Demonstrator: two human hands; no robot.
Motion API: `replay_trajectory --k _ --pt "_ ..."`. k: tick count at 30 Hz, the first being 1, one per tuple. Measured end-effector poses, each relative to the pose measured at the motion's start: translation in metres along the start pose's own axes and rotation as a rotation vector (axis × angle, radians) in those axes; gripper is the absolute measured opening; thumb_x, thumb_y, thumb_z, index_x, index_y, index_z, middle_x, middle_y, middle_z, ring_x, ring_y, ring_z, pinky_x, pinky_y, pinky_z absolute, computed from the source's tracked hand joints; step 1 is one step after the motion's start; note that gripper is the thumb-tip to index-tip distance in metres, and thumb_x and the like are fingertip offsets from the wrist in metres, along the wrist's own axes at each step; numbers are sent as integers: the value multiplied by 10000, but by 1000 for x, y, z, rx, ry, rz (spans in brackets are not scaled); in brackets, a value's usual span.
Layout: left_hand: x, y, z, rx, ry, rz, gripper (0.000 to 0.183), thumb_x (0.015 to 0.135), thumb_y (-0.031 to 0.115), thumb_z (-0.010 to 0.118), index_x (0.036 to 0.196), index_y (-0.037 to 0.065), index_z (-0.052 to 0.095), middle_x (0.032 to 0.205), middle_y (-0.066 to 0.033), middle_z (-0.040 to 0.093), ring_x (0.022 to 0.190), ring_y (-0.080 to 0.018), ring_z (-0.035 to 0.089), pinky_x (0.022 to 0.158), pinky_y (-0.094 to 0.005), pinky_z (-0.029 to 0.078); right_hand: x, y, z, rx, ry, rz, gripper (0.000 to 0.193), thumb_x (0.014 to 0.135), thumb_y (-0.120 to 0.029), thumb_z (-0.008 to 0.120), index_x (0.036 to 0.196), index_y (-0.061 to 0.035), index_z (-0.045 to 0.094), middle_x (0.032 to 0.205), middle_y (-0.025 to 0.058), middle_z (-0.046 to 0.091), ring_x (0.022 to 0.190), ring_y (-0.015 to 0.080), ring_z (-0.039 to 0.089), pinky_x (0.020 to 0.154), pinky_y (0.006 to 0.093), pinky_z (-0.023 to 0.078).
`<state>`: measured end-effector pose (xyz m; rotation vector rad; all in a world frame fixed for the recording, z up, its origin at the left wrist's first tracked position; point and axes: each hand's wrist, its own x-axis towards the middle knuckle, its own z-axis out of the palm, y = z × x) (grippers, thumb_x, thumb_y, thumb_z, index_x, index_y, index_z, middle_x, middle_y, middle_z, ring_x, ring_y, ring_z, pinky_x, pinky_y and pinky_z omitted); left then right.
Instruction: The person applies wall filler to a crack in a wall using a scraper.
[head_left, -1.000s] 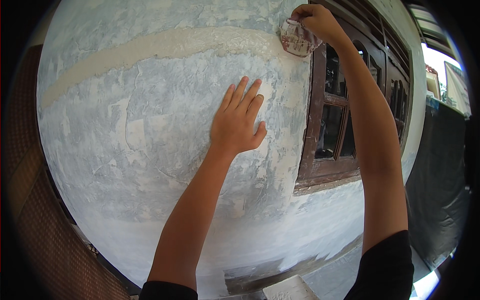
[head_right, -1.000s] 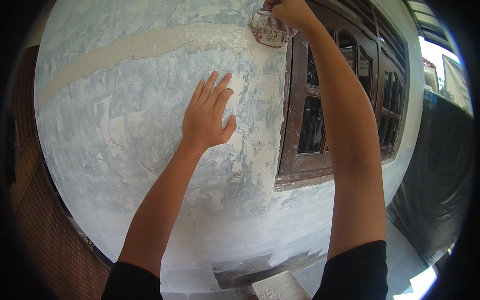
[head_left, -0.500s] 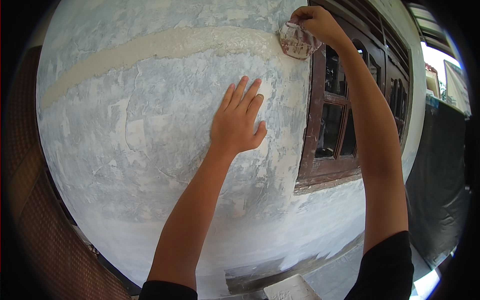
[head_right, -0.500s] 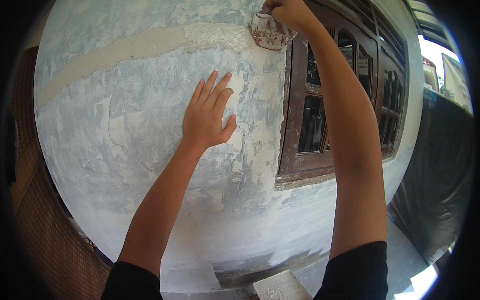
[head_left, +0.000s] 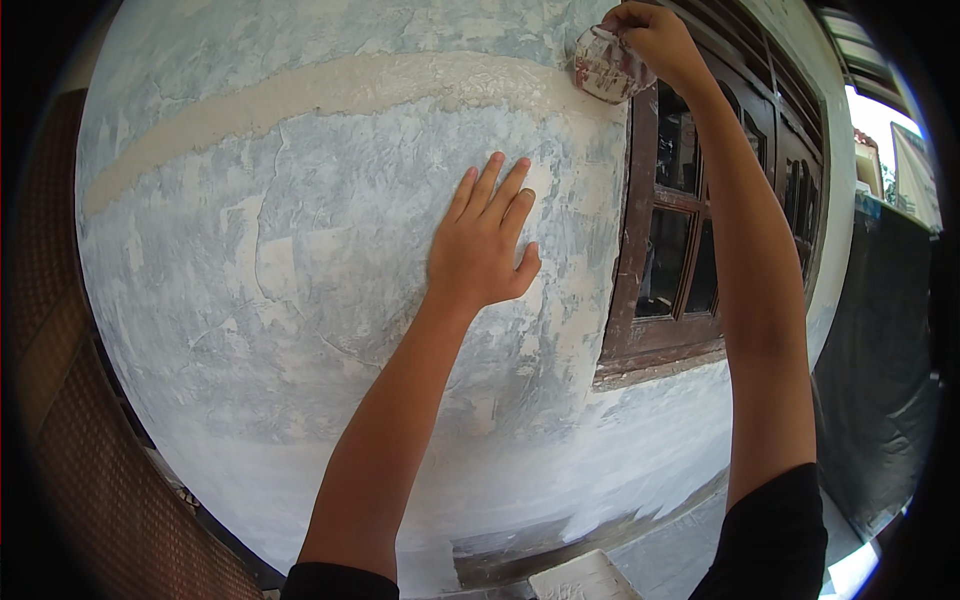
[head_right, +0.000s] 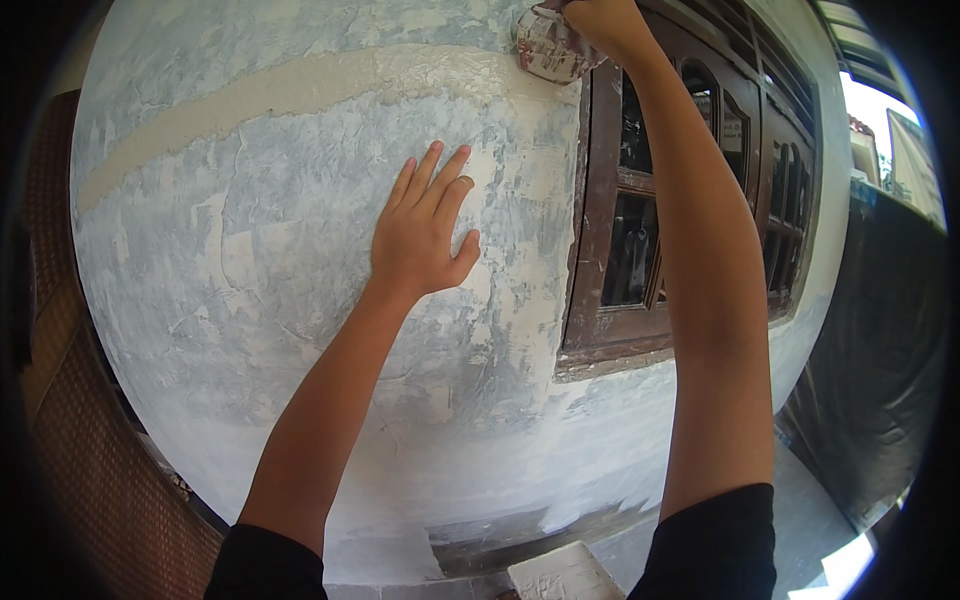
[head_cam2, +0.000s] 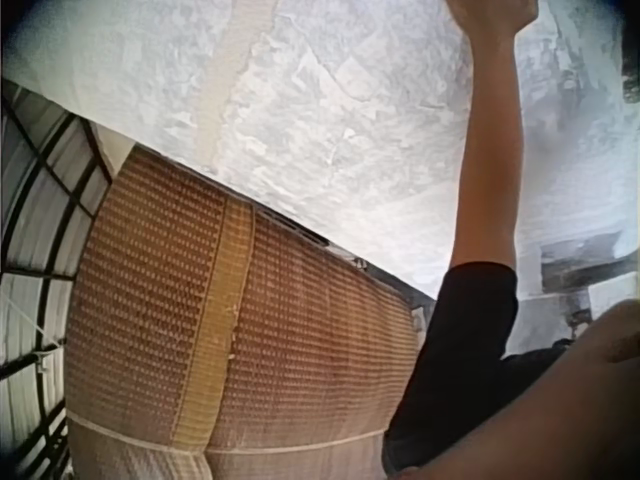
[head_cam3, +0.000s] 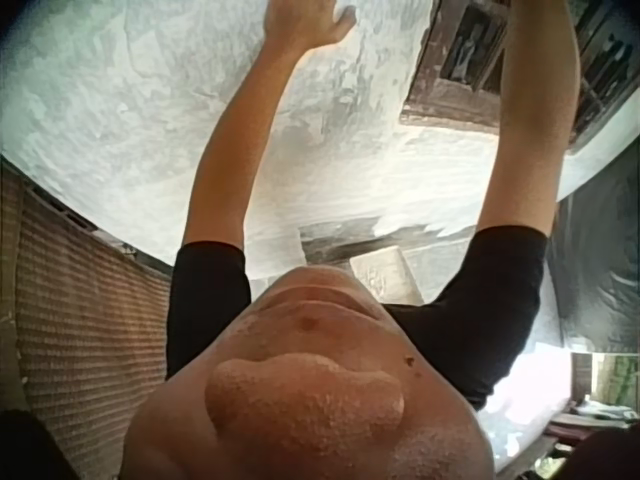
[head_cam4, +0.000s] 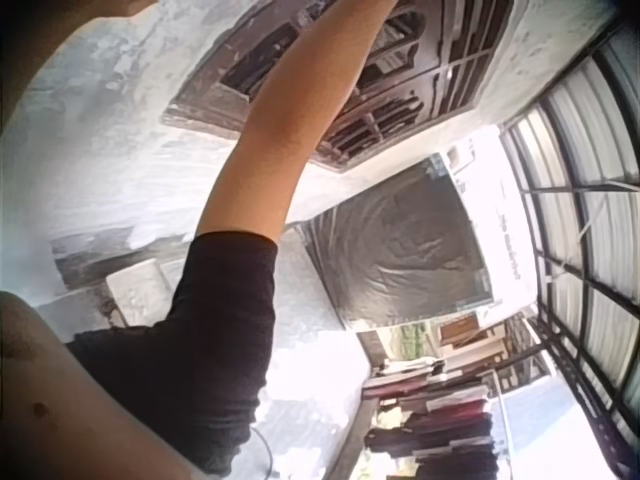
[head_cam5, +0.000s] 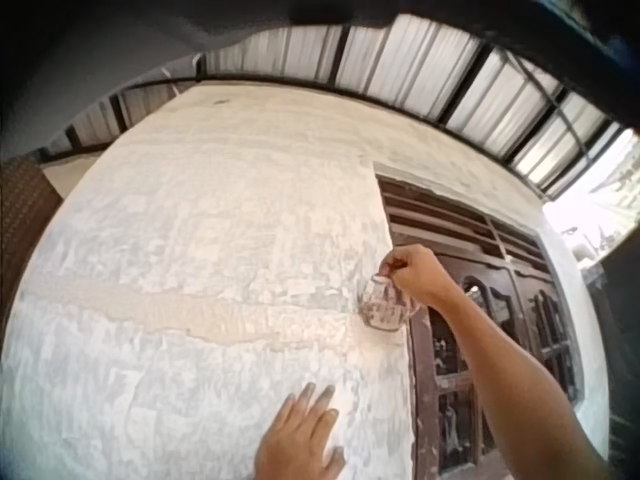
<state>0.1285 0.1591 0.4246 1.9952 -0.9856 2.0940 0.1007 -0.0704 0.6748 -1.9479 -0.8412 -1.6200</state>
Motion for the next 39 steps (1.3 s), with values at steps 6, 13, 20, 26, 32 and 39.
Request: replay_trajectory --k 6,13,20,26,32,39 --pt "1 2 0 -1 -7 0 456 755 230 631 1164 29 611 1506 -145 476 1435 -380 379 1191 -515 280 -3 6 6 -106 -86 -50 299 693 19 526 920 51 718 795 132 704 726 199 642 680 323 516" --pt "0 1 -1 3 -3 -4 451 755 227 631 1160 29 613 1502 -145 481 1435 -378 381 1190 -514 281 -6 -13 -4 -79 -116 29 269 712 11 543 911 56 718 760 140 702 696 204 646 661 332 517" --pt "0 1 0 -5 7 -4 449 752 222 630 1157 29 613 1501 -144 485 1431 -378 386 1189 -514 282 -5 -16 -3 -60 -85 -36 227 743 -4 569 904 51 720 727 140 694 624 193 634 629 348 521" --pt "1 1 -1 0 0 1 444 753 219 631 1154 28 613 1497 -144 490 1428 -380 392 1188 -515 285 -3 1 3 -102 -130 -28 233 733 1 568 904 35 722 746 136 693 671 203 643 638 344 519" --pt "0 2 0 -8 -2 -12 436 756 209 628 1152 27 613 1495 -140 495 1429 -380 391 1186 -515 288 -10 -4 -28 -71 220 43 230 735 25 549 893 27 715 761 127 692 692 199 646 641 339 512" --pt "3 4 1 -13 4 4 438 744 197 638 1147 26 614 1504 -142 486 1439 -378 378 1185 -520 288 -6 63 -51 100 181 221 207 801 35 536 896 25 720 744 48 661 676 153 610 624 306 493"
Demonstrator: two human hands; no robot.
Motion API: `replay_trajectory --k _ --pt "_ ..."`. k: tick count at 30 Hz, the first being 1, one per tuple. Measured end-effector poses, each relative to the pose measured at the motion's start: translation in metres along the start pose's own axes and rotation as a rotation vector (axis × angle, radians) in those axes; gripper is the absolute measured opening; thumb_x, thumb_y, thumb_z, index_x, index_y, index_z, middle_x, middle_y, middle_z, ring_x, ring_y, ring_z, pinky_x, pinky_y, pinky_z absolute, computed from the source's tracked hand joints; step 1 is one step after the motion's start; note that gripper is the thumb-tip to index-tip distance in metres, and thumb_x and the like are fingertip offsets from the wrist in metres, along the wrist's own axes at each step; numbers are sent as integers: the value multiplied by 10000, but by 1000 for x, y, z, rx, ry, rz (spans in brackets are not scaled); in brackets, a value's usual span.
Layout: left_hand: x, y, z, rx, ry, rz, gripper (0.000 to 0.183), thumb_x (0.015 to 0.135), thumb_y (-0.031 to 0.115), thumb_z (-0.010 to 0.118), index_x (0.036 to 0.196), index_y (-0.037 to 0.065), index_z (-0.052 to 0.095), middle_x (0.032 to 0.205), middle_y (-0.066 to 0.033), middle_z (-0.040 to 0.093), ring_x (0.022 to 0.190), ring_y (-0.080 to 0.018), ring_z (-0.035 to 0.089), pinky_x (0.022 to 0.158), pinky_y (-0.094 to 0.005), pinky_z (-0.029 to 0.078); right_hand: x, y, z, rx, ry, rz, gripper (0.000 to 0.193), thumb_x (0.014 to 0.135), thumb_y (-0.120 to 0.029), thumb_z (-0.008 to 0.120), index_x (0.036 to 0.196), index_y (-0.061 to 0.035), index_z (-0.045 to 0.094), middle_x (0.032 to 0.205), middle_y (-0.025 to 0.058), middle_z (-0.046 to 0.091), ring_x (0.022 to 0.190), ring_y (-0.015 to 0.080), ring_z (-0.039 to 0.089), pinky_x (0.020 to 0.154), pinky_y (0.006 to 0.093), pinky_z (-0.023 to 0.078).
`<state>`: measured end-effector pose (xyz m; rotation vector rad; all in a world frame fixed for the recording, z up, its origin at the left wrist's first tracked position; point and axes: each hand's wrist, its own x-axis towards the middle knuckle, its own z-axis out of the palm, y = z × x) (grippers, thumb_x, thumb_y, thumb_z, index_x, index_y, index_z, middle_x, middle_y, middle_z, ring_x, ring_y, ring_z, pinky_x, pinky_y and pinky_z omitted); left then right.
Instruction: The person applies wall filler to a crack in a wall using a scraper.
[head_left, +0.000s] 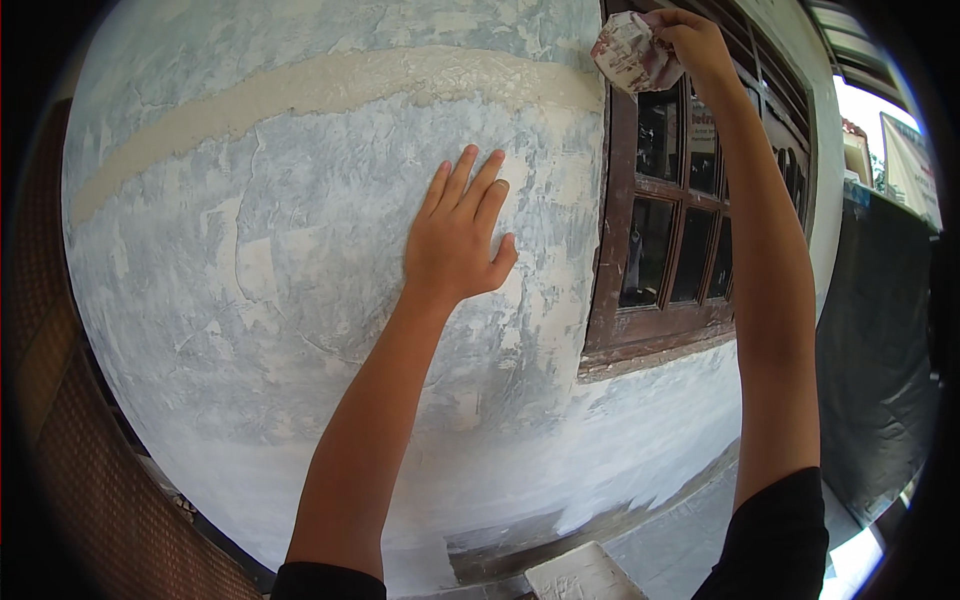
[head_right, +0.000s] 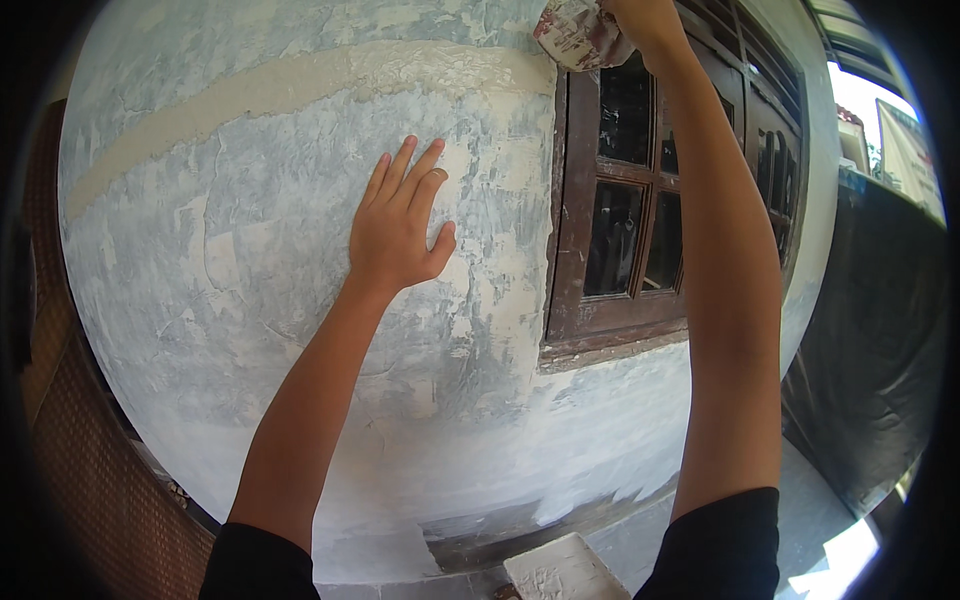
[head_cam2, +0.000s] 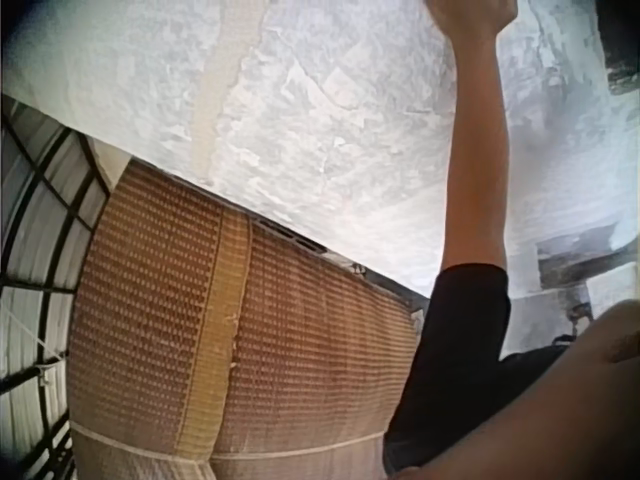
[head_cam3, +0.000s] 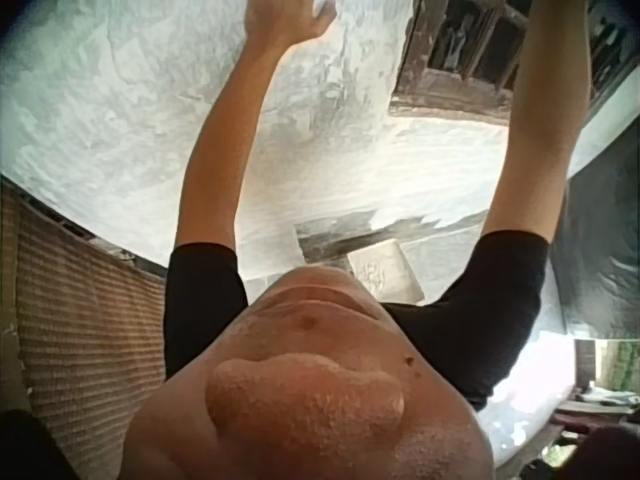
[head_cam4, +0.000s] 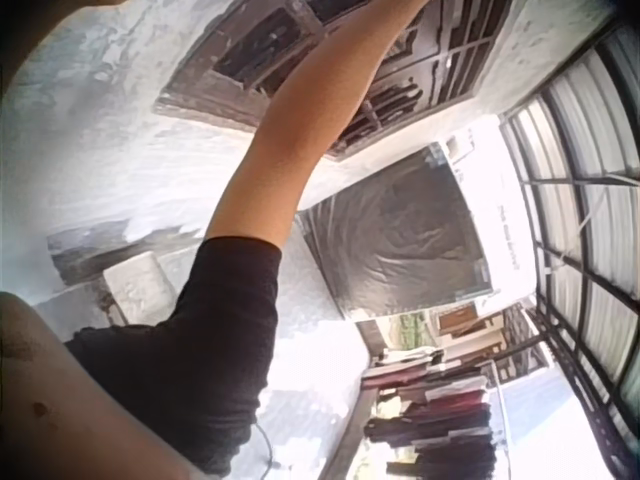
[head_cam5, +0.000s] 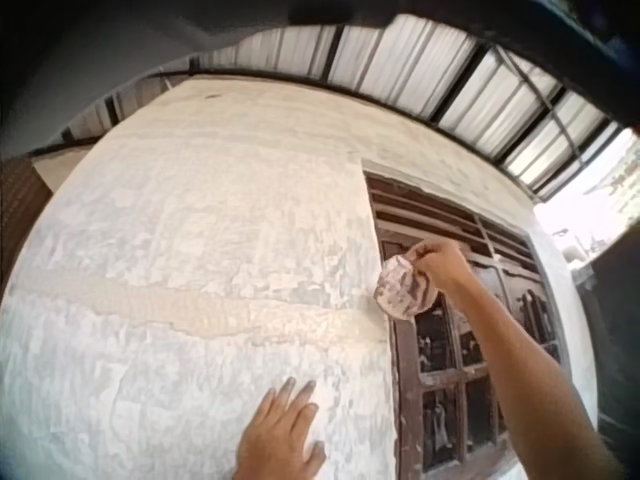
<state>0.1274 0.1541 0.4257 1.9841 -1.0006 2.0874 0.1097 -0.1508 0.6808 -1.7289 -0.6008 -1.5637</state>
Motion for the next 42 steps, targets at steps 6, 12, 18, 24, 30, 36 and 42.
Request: replay_trajectory --k 6,12,18,24,30,36,42 --pt "-3 -5 -4 19 -11 -9 447 737 187 644 1152 27 607 1509 -147 481 1441 -379 375 1184 -522 288 -27 10 32 330 -227 125 266 891 -19 547 1106 28 696 983 83 700 874 152 642 812 293 513" --pt "-2 -2 -3 9 -12 -8 447 734 184 648 1150 26 609 1510 -148 480 1442 -378 375 1183 -522 289 -23 39 21 282 -90 201 218 889 -53 583 1026 33 728 885 113 711 770 186 670 695 320 549" --pt "-2 -2 -3 10 -6 -7 448 729 182 650 1145 22 611 1501 -149 490 1438 -379 381 1183 -522 289 -21 39 17 500 -162 174 204 890 -26 574 1017 37 720 905 109 711 753 182 667 675 315 544" --pt "-3 -4 -4 7 -6 -15 454 724 180 652 1147 21 610 1501 -149 489 1439 -378 380 1183 -522 290 -27 7 50 480 -190 119 184 870 -19 605 996 29 730 883 95 709 759 161 648 709 306 523" --pt "1 1 -1 -4 -5 -2 447 729 183 651 1143 19 610 1499 -146 493 1439 -378 379 1183 -523 290 13 42 39 401 0 90 244 888 -9 556 1067 28 718 928 91 710 777 152 646 716 285 513" --pt "-1 -2 -3 10 -10 -12 442 738 190 644 1144 18 611 1498 -144 494 1441 -375 376 1185 -522 289 14 40 10 428 81 108 260 897 -14 549 1097 29 711 946 99 719 794 169 676 711 294 528" --pt "-2 -3 -3 21 -15 -13 443 736 185 640 1146 20 610 1500 -146 492 1441 -377 376 1185 -523 288 5 4 22 217 -206 -136 262 915 -27 550 1122 -15 710 1012 41 707 922 129 635 836 285 494"
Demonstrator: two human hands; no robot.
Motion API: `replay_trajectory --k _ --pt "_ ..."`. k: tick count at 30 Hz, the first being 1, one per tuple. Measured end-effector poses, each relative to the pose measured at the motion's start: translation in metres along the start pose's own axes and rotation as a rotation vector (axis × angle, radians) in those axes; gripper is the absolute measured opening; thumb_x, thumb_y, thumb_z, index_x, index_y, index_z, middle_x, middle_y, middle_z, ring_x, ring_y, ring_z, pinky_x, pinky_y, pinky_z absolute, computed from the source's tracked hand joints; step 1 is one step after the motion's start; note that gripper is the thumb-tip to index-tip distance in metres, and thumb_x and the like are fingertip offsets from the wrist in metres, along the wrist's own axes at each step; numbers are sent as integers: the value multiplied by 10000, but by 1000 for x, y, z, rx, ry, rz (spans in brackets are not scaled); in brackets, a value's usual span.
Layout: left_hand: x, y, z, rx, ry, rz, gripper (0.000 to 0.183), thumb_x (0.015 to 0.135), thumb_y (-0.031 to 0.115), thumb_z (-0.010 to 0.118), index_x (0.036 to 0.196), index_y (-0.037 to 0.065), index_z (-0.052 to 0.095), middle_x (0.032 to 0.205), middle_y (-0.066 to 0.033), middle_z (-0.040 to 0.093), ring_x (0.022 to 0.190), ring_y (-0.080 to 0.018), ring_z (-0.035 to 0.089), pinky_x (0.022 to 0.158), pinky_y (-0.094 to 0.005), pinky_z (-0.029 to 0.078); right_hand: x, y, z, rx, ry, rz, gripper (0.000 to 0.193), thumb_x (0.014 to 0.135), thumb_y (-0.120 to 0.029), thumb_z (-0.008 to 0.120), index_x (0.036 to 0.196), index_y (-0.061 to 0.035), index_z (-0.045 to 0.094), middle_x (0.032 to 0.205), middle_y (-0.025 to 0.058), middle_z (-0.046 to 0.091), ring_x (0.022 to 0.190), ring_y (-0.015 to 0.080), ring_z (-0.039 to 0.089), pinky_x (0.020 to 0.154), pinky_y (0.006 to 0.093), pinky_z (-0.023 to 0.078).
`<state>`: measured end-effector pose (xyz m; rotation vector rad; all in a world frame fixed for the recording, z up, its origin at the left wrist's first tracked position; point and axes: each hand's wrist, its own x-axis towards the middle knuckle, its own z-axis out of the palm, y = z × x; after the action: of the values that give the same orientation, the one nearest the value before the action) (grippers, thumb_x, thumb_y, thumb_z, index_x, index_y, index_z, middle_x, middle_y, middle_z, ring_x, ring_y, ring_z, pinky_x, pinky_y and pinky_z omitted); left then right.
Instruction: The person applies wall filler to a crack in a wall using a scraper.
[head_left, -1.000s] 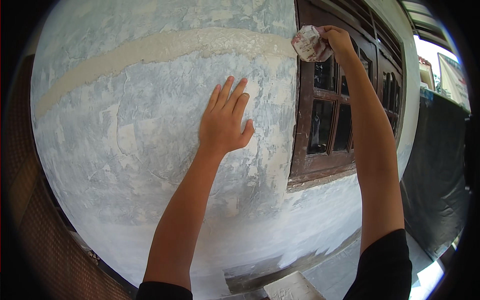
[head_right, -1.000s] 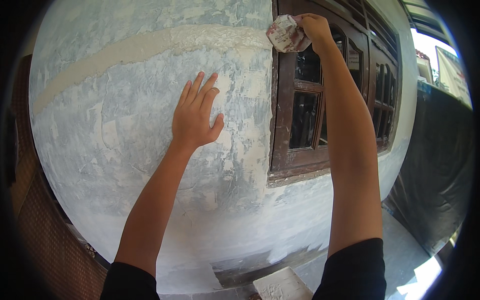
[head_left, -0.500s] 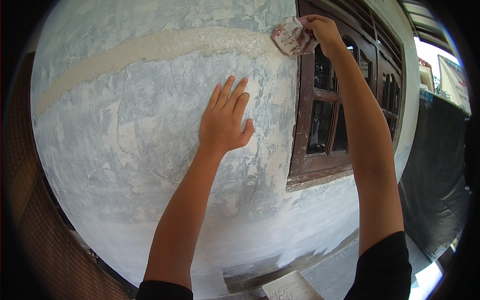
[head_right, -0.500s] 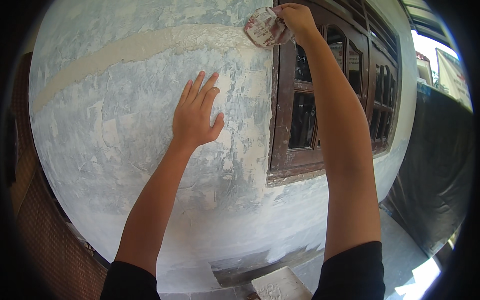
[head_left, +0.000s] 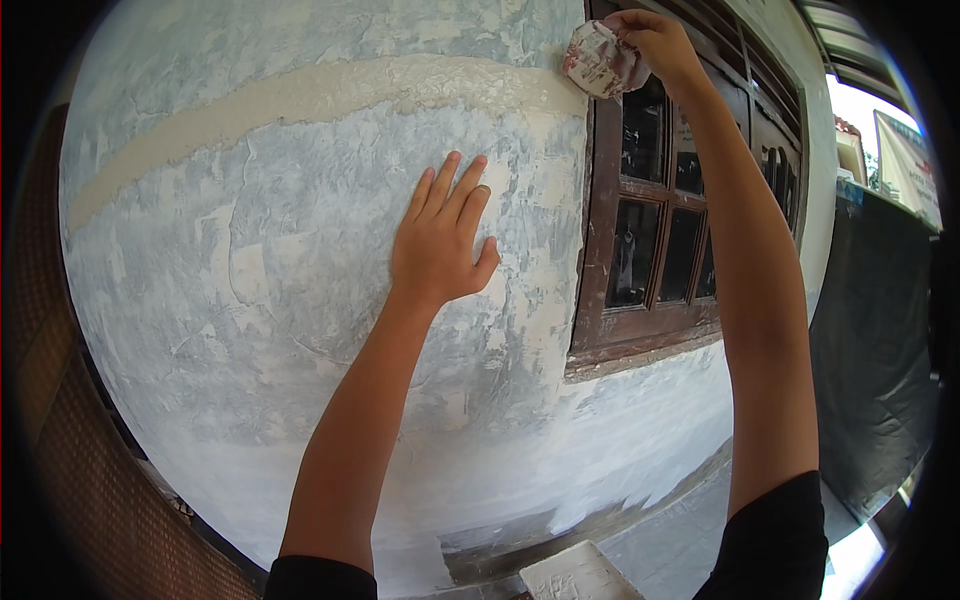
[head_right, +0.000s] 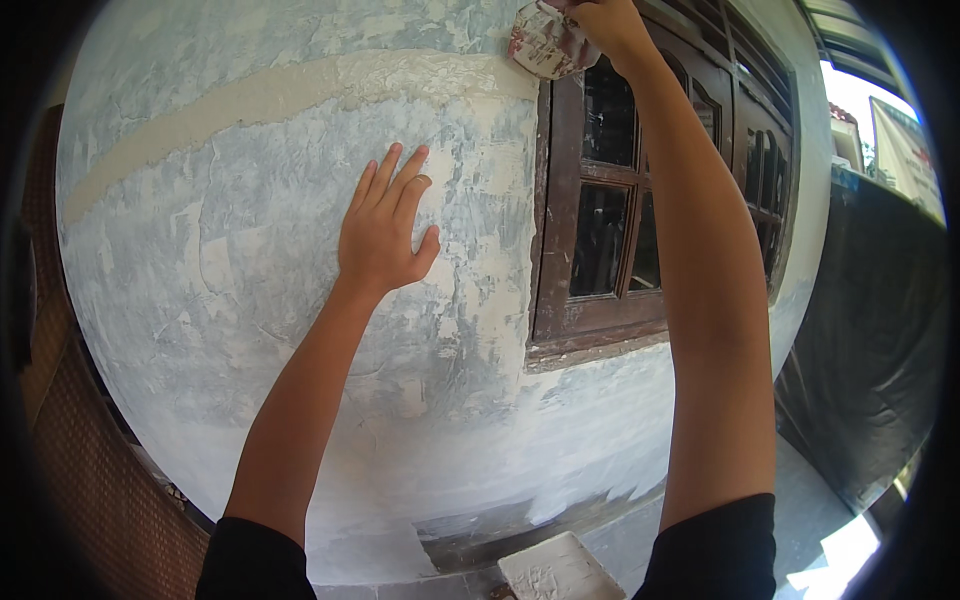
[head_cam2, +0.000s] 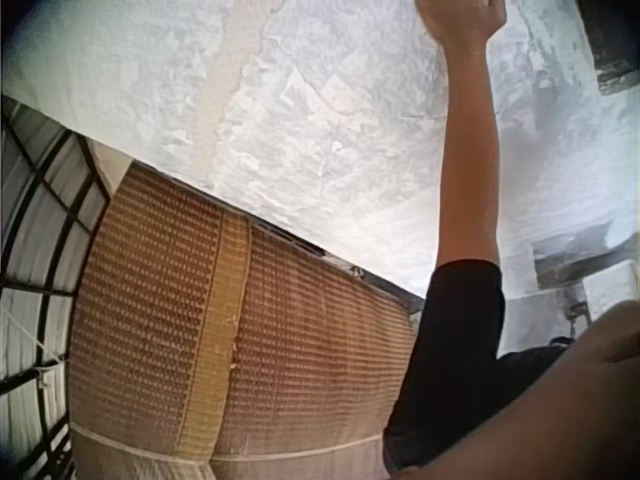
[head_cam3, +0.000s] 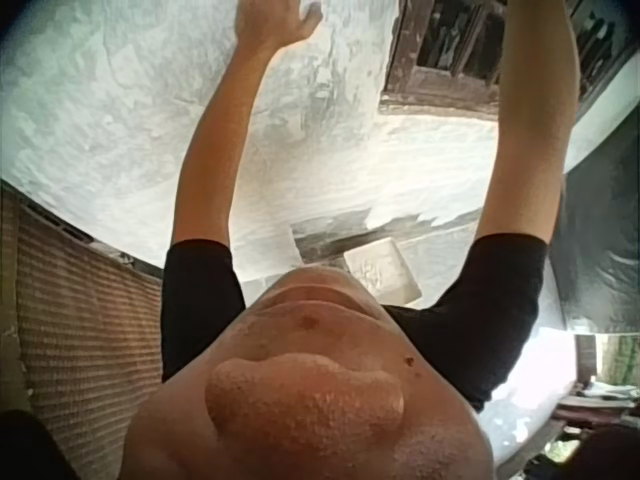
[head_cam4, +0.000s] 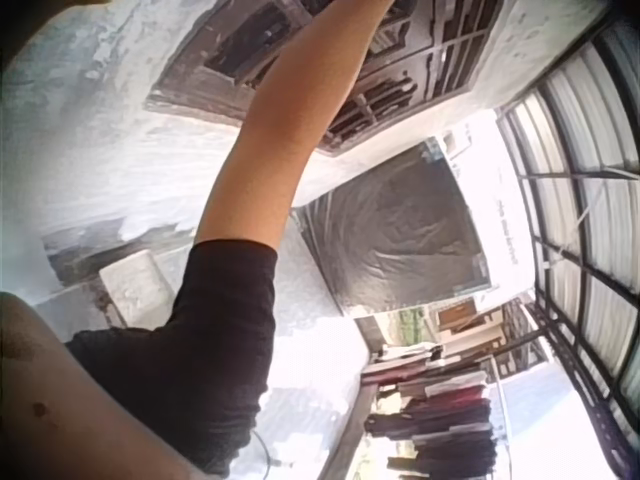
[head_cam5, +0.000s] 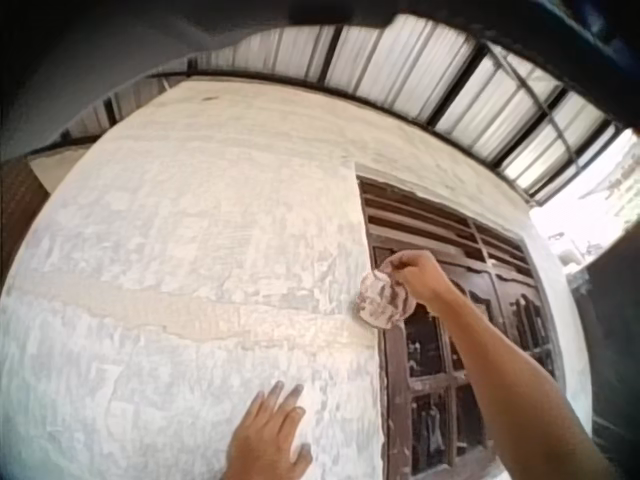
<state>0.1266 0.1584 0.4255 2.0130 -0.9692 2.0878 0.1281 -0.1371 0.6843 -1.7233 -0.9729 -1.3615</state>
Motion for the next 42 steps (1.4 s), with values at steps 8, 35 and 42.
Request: replay_trajectory --k 8,35,42 --pt "0 2 0 -5 -1 -1 441 736 184 637 1143 19 607 1503 -144 486 1433 -383 385 1182 -526 290 9 -36 39 -188 -196 7 224 776 -8 601 952 48 727 785 61 675 737 171 595 694 337 498" --pt "0 2 0 -7 14 -4 435 755 210 625 1149 26 611 1484 -151 503 1425 -379 400 1182 -518 298 20 -40 46 -245 -41 0 269 712 57 499 892 61 698 736 94 646 690 180 584 661 324 488" --pt "0 2 0 -12 22 -3 437 747 200 628 1146 22 611 1481 -150 507 1424 -379 402 1182 -517 296 19 -35 40 -184 -43 51 283 706 59 484 880 49 707 738 85 651 661 186 604 628 333 497"
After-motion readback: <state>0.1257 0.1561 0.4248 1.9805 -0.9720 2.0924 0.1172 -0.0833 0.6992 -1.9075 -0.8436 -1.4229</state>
